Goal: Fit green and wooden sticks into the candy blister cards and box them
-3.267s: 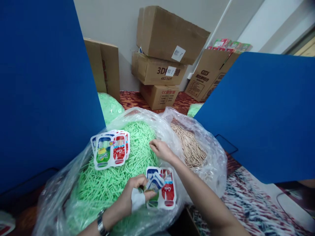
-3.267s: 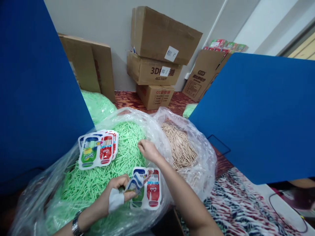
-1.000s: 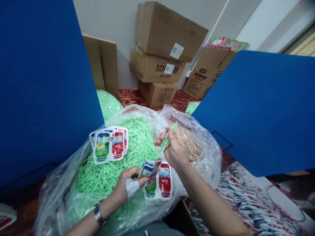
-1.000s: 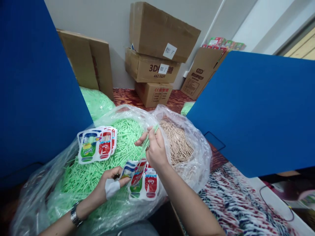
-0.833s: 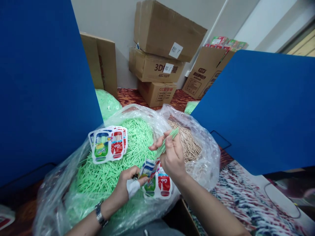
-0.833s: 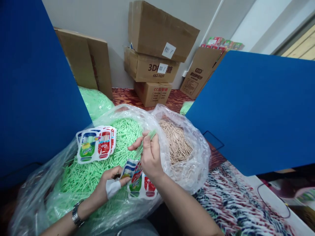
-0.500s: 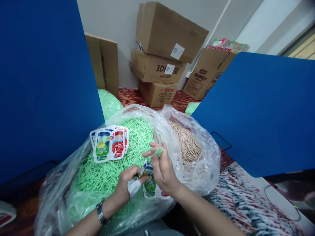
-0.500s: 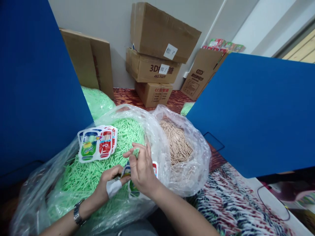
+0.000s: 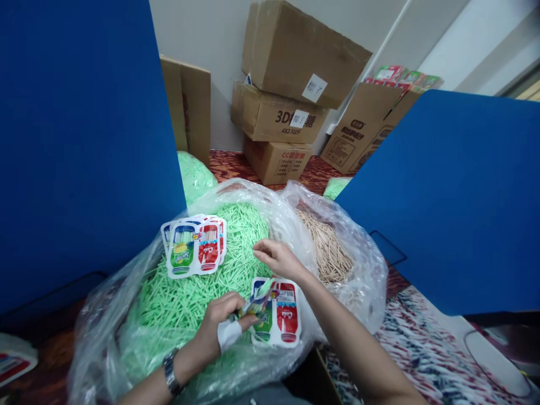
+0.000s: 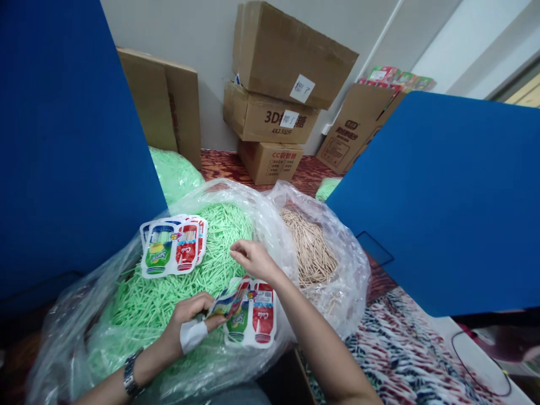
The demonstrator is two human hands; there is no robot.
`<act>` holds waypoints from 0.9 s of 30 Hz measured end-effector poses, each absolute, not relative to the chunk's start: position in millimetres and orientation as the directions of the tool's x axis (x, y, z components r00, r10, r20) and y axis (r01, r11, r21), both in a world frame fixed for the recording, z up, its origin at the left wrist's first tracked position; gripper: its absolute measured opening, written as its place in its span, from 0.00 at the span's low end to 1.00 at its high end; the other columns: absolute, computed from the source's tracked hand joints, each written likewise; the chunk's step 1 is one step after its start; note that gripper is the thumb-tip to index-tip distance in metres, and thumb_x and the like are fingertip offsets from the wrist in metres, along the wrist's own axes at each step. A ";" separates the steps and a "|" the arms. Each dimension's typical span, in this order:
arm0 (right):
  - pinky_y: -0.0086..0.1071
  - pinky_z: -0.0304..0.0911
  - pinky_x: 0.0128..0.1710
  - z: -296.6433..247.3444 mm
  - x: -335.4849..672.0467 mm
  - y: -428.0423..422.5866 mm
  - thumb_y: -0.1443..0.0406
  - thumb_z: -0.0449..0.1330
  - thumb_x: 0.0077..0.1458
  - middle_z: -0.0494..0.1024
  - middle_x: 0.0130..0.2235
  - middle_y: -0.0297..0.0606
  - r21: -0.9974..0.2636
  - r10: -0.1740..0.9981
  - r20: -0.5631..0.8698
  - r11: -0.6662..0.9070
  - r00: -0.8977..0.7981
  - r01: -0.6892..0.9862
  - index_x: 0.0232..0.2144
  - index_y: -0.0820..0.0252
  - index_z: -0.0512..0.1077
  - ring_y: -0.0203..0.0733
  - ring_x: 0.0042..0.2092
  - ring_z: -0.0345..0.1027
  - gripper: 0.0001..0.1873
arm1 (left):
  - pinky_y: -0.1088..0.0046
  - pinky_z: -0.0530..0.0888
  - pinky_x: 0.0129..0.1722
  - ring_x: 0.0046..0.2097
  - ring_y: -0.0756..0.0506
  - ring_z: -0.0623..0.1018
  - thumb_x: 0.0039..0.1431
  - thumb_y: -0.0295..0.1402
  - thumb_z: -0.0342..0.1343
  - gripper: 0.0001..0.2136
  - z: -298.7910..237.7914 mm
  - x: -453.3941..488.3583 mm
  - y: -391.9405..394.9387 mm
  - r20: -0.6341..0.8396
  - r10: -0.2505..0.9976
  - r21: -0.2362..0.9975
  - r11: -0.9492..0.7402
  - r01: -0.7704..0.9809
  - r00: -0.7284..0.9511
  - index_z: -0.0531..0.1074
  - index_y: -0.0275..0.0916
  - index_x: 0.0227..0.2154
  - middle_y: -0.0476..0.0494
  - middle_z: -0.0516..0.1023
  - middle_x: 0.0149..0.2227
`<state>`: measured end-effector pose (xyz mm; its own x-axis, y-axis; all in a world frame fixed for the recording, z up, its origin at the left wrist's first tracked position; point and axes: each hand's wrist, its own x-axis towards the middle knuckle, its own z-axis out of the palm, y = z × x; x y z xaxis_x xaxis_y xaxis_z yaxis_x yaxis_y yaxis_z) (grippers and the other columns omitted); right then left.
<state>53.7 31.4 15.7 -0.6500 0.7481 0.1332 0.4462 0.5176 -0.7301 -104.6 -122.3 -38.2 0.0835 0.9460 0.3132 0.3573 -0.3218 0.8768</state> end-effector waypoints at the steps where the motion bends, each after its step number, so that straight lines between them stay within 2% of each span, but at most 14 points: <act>1: 0.29 0.62 0.33 10.8 48.0 37.8 0.58 0.57 0.56 0.76 0.33 0.34 -0.680 0.722 0.119 0.560 -0.681 0.474 0.38 0.58 0.72 0.36 0.32 0.69 0.11 | 0.75 0.64 0.27 0.26 0.49 0.68 0.56 0.36 0.59 0.14 -39.7 -104.9 -122.5 0.308 0.948 0.879 -0.316 0.358 0.079 0.64 0.38 0.20 0.49 0.68 0.23; 5: 0.27 0.60 0.33 -3.0 31.5 49.2 0.63 0.62 0.51 0.78 0.33 0.31 -0.569 0.671 0.030 0.621 -0.741 0.539 0.42 0.56 0.71 0.33 0.29 0.68 0.14 | 0.74 0.65 0.28 0.27 0.49 0.69 0.56 0.36 0.59 0.12 -43.6 -107.3 -123.5 0.292 0.953 0.889 -0.303 0.343 0.084 0.65 0.37 0.22 0.48 0.70 0.24; 7: 0.27 0.60 0.34 -0.5 30.4 47.6 0.66 0.60 0.52 0.77 0.31 0.30 -0.580 0.665 0.027 0.618 -0.746 0.530 0.40 0.55 0.71 0.33 0.29 0.68 0.11 | 0.74 0.65 0.29 0.27 0.49 0.69 0.57 0.36 0.58 0.12 -43.9 -108.7 -123.7 0.290 0.953 0.893 -0.300 0.334 0.081 0.66 0.37 0.22 0.47 0.70 0.25; 9: 0.27 0.60 0.34 11.7 34.6 41.4 0.66 0.57 0.55 0.76 0.30 0.30 -0.677 0.712 0.158 0.583 -0.684 0.450 0.42 0.55 0.70 0.33 0.30 0.68 0.10 | 0.75 0.65 0.28 0.27 0.50 0.68 0.56 0.35 0.59 0.12 -43.3 -109.4 -123.1 0.292 0.954 0.895 -0.296 0.333 0.063 0.65 0.37 0.21 0.48 0.69 0.24; 12: 0.27 0.60 0.30 42.7 47.0 24.8 0.64 0.57 0.57 0.72 0.30 0.29 -0.849 0.828 0.419 0.503 -0.373 0.162 0.47 0.52 0.64 0.33 0.29 0.66 0.15 | 0.76 0.63 0.27 0.25 0.51 0.66 0.55 0.35 0.60 0.14 -41.8 -108.8 -120.9 0.291 0.956 0.898 -0.289 0.332 0.046 0.62 0.38 0.20 0.51 0.66 0.23; 13: 0.26 0.60 0.29 53.1 51.3 17.9 0.65 0.58 0.56 0.71 0.29 0.27 -0.868 0.844 0.459 0.493 -0.277 0.066 0.46 0.50 0.63 0.33 0.29 0.66 0.15 | 0.76 0.63 0.26 0.25 0.51 0.66 0.55 0.35 0.60 0.15 -41.3 -108.2 -120.0 0.292 0.956 0.900 -0.289 0.326 0.042 0.61 0.38 0.20 0.51 0.66 0.22; 15: 0.26 0.61 0.29 68.5 58.2 2.8 0.66 0.60 0.55 0.70 0.28 0.27 -0.863 0.842 0.502 0.501 -0.198 -0.062 0.44 0.50 0.63 0.32 0.30 0.67 0.15 | 0.77 0.63 0.26 0.25 0.51 0.65 0.55 0.34 0.60 0.15 -40.7 -106.8 -118.4 0.289 0.956 0.906 -0.287 0.311 0.040 0.61 0.38 0.19 0.52 0.65 0.22; 18: 0.28 0.64 0.32 73.2 61.9 -19.4 0.69 0.60 0.54 0.71 0.30 0.29 -0.839 0.802 0.538 0.538 -0.258 -0.078 0.42 0.51 0.64 0.33 0.32 0.68 0.14 | 0.77 0.63 0.26 0.25 0.51 0.65 0.55 0.34 0.59 0.14 -40.3 -105.4 -116.7 0.267 0.963 0.920 -0.268 0.287 0.043 0.62 0.38 0.20 0.52 0.65 0.23; 21: 0.33 0.66 0.39 65.8 60.7 -34.6 0.70 0.60 0.54 0.73 0.34 0.32 -0.788 0.749 0.552 0.612 -0.365 0.064 0.39 0.53 0.66 0.36 0.36 0.69 0.11 | 0.76 0.63 0.27 0.26 0.51 0.66 0.55 0.34 0.59 0.13 -38.8 -106.1 -115.6 0.255 0.966 0.925 -0.256 0.282 0.041 0.63 0.37 0.20 0.51 0.66 0.23; 24: 0.42 0.62 0.50 60.7 64.0 -36.5 0.69 0.59 0.55 0.75 0.36 0.34 -0.622 0.566 0.562 0.770 -0.604 0.143 0.36 0.54 0.70 0.40 0.43 0.69 0.06 | 0.75 0.64 0.27 0.26 0.50 0.67 0.54 0.35 0.60 0.11 -35.4 -108.3 -114.4 0.250 0.967 0.925 -0.250 0.287 0.037 0.66 0.37 0.22 0.50 0.67 0.23; 26: 0.47 0.57 0.55 57.8 71.5 -30.1 0.66 0.58 0.56 0.74 0.44 0.38 -0.569 0.515 0.537 0.806 -0.668 0.163 0.40 0.54 0.71 0.45 0.51 0.65 0.08 | 0.75 0.64 0.27 0.26 0.50 0.67 0.53 0.35 0.60 0.10 -33.4 -109.9 -113.8 0.236 0.972 0.933 -0.232 0.277 0.020 0.69 0.36 0.23 0.50 0.68 0.23; 27: 0.49 0.55 0.56 55.3 76.2 -25.4 0.64 0.56 0.57 0.71 0.50 0.41 -0.592 0.550 0.519 0.784 -0.655 0.189 0.45 0.53 0.69 0.47 0.55 0.61 0.12 | 0.76 0.64 0.26 0.26 0.50 0.67 0.53 0.35 0.61 0.09 -32.9 -110.4 -113.5 0.219 0.976 0.942 -0.214 0.260 0.008 0.70 0.36 0.23 0.50 0.68 0.23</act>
<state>76.2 -25.4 55.3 -0.6547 0.5495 0.5190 0.1887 0.7837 -0.5917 -110.4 -113.5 -32.9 0.0083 0.9757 0.2191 0.2604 -0.2136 0.9416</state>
